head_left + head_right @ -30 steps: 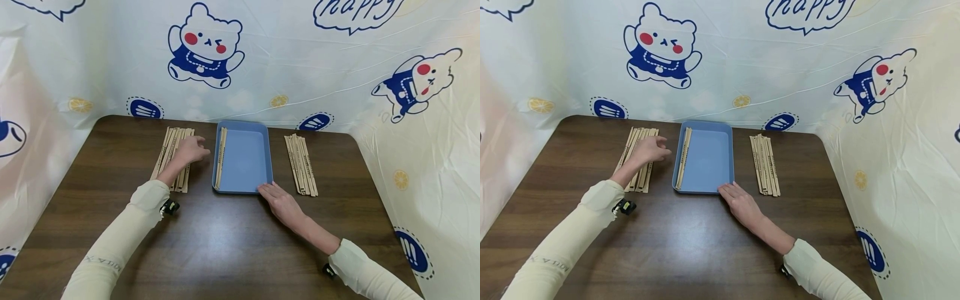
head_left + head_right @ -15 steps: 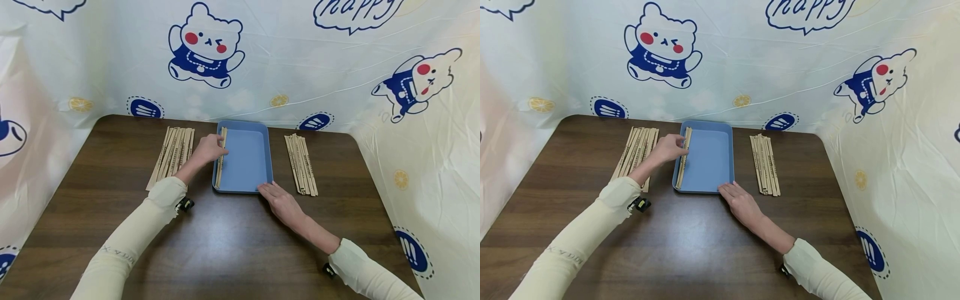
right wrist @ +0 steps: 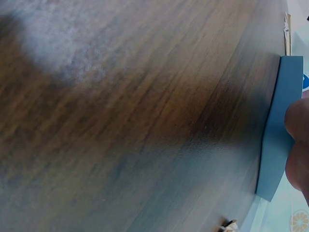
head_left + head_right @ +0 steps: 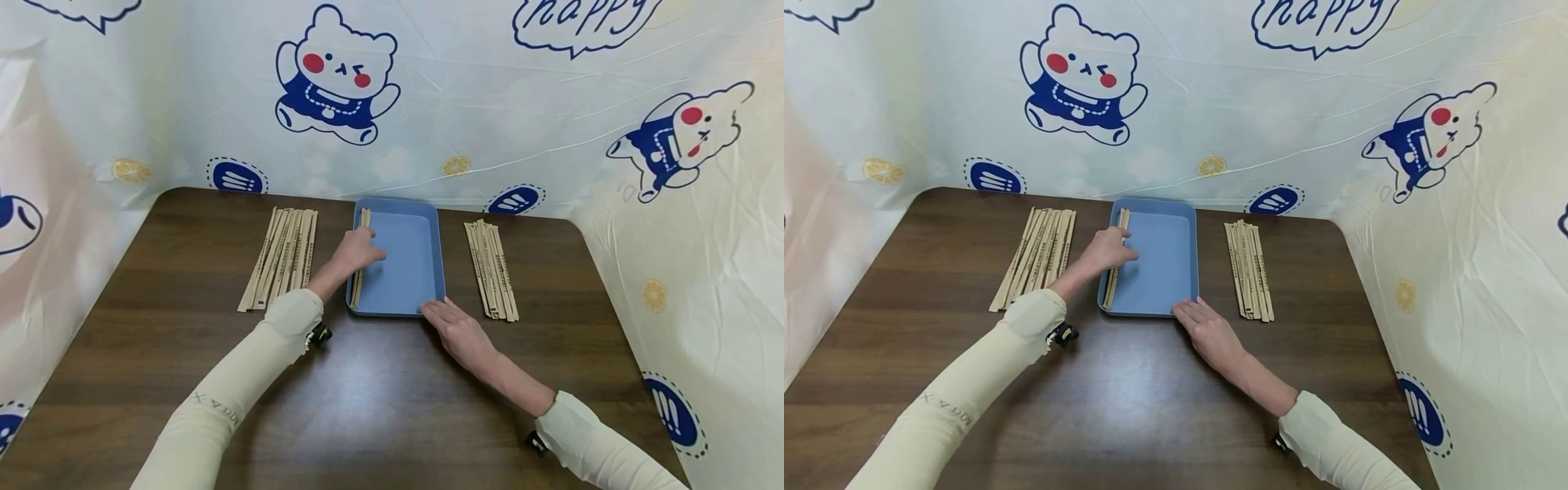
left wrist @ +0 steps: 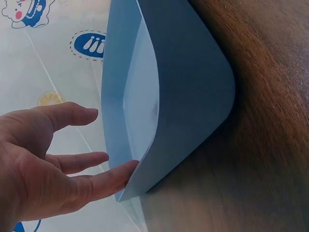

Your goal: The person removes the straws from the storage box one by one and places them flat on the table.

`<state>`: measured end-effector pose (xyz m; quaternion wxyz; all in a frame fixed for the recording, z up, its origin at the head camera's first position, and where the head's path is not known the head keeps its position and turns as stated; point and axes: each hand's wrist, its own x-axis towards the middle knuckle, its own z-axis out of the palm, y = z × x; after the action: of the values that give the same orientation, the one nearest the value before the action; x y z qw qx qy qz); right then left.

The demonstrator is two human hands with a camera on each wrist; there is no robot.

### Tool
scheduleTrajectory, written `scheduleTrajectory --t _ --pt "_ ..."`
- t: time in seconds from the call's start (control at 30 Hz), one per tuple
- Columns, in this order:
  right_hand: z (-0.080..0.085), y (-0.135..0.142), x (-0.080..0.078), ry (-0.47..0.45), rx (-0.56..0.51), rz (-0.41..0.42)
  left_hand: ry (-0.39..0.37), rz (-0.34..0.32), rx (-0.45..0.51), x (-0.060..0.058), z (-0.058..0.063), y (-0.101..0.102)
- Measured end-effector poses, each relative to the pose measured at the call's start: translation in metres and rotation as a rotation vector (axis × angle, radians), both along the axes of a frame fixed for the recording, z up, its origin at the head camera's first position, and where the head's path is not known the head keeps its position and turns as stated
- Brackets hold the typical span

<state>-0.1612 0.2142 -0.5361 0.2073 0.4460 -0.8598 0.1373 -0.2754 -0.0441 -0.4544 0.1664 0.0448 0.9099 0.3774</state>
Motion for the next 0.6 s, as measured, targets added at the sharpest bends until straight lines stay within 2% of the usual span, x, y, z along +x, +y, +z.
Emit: scheduleTrajectory --t 0.27,0.6 --pt "-0.001 0.001 0.001 -0.006 0.013 -0.008 0.004 0.002 -0.014 -0.006 -0.009 0.004" --pt "-0.001 0.002 0.000 -0.005 0.008 -0.007 0.005 -0.003 0.007 -0.005 -0.013 0.007"
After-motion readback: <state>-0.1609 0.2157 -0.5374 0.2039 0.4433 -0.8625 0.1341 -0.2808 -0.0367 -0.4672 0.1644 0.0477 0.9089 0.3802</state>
